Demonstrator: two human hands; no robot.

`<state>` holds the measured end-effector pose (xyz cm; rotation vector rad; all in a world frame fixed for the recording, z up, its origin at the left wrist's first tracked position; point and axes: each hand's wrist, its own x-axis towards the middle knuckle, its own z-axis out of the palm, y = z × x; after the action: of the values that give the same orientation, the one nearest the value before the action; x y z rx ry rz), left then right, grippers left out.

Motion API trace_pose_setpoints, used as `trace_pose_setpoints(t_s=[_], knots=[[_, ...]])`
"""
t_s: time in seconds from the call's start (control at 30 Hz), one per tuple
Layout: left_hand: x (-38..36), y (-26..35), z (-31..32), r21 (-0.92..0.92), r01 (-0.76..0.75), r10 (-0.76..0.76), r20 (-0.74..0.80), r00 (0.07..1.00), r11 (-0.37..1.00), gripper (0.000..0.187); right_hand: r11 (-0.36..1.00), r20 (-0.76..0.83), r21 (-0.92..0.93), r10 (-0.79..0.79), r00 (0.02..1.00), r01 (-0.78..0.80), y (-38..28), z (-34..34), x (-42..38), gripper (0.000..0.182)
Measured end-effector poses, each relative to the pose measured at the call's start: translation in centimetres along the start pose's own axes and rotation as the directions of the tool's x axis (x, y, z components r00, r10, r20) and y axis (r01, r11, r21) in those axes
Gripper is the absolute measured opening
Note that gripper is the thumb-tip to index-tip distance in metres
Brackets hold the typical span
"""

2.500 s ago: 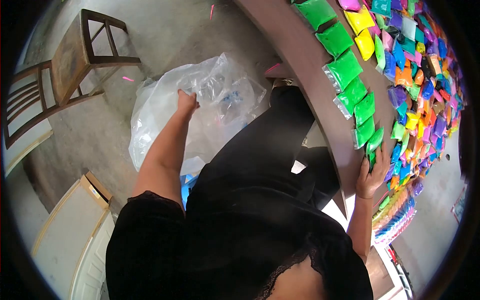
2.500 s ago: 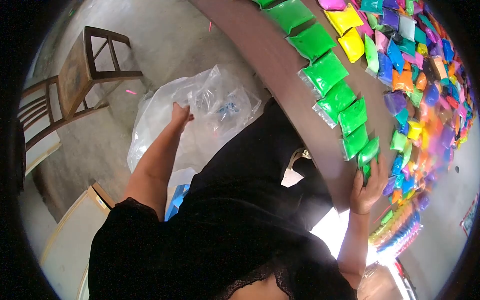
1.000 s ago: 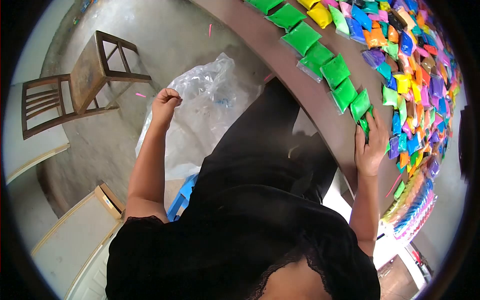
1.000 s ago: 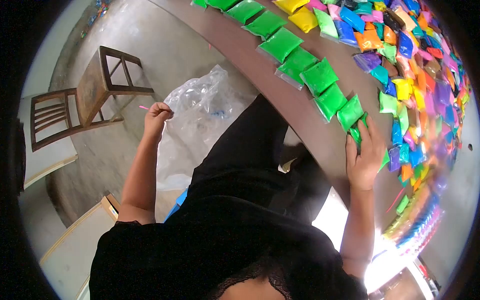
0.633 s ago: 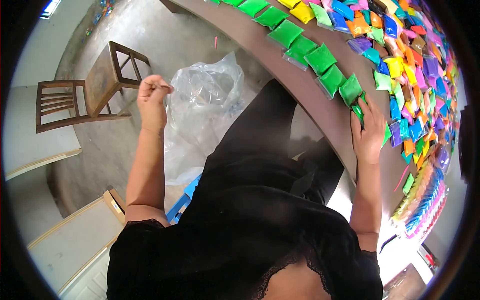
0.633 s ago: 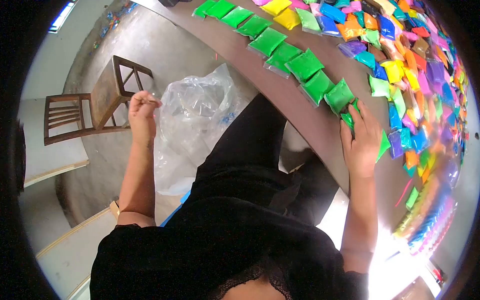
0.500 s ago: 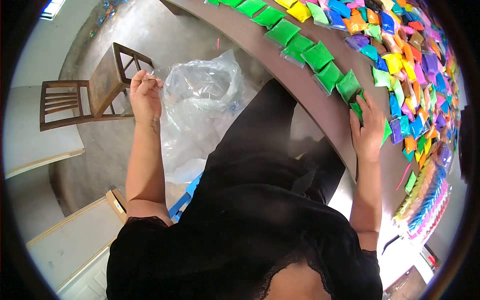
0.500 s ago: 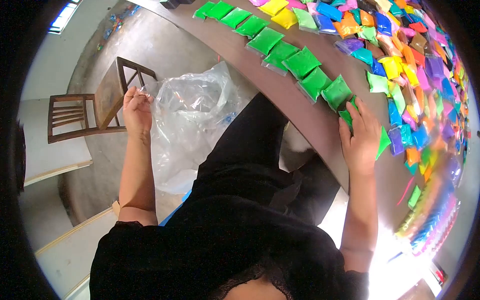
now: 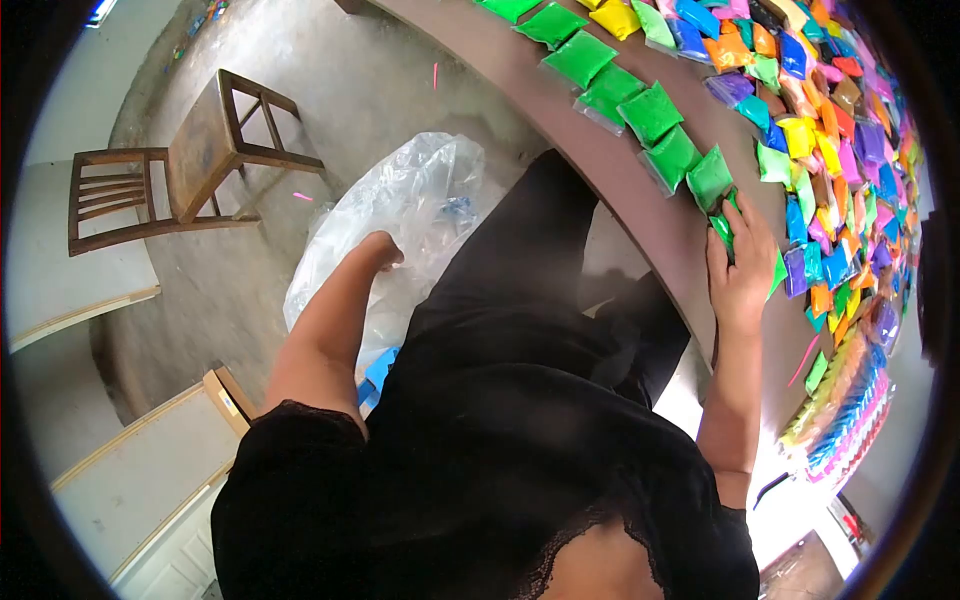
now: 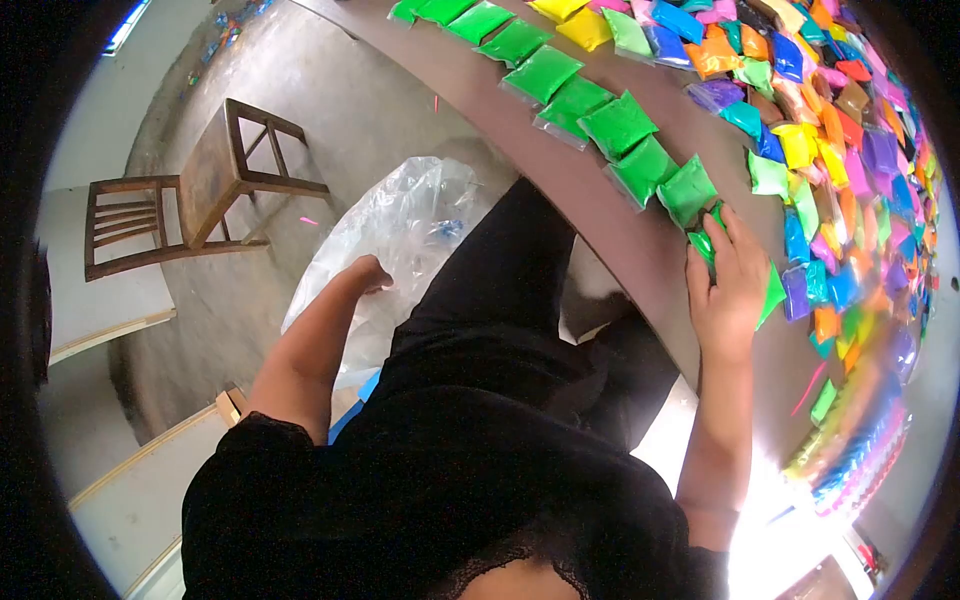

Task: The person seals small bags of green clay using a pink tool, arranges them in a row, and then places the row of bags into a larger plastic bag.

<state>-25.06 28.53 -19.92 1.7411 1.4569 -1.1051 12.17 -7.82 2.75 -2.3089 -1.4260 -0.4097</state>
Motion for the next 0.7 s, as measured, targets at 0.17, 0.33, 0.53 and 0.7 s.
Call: trace_pose_setpoints(t_s=[0.17, 0.33, 0.53, 0.7], knots=[[5.1, -1.8, 2.9, -0.756, -0.454, 0.139, -0.445, 0.885, 0.471, 0.085, 0.999, 0.032, -0.035, 0.03, 0.999, -0.029, -0.6, -0.2, 0.4, 0.035], [8.5, 0.6, 0.6, -0.933, -0.247, -0.178, -0.298, 0.938, 0.263, 0.109, 0.998, 0.043, -0.049, 0.033, 0.999, -0.03, -0.5, -0.1, 0.6, 0.034], [7.3, 2.1, -1.2, -0.849, -0.141, 0.136, -0.083, 0.987, 0.509, 0.068, 0.997, 0.048, -0.071, 0.03, 0.998, -0.027, -0.7, -0.1, 0.7, 0.035], [10.3, 2.3, 2.1, -0.751, -0.337, 0.3, -0.192, 0.934, 0.568, 0.026, 0.996, 0.052, -0.079, 0.035, 0.998, -0.031, -0.9, -0.2, 0.8, 0.034]])
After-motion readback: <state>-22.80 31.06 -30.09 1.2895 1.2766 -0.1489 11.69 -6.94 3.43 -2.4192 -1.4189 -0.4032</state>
